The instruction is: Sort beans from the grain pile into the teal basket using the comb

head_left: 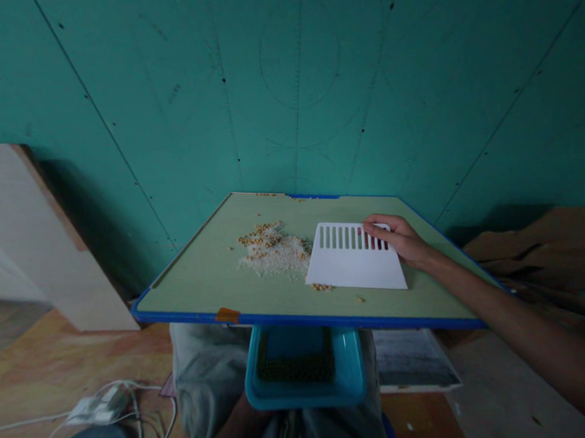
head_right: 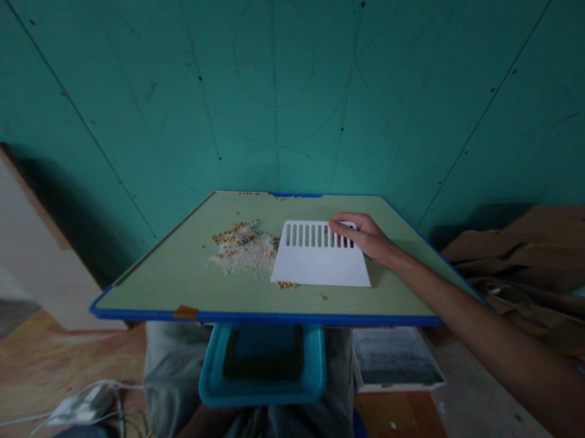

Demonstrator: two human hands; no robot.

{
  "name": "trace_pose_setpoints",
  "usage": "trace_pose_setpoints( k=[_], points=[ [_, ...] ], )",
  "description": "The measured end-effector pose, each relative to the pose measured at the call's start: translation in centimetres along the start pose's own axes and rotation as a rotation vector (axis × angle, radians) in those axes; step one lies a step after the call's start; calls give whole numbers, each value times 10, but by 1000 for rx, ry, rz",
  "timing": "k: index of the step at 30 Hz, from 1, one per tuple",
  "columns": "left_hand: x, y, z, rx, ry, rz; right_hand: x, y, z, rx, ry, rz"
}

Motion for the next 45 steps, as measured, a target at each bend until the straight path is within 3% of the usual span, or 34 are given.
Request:
trace_pose_setpoints(
  k=[29, 45],
  points=[
    [2, -1, 0, -16, 0, 24, -15, 4, 2, -17, -42, -65],
    [6, 1, -2, -26, -9, 66, -23, 6, -9, 11, -63, -113]
  ],
)
Point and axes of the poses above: each hand's wrist, its own y-axis away from the middle knuckle, its own x-axis out of the back of the hand, z = x × y, the point moved 9 cm from there along -y, towards the middle knuckle, and after that the axes turned 11 degrees about x, right-handed, at the moved point
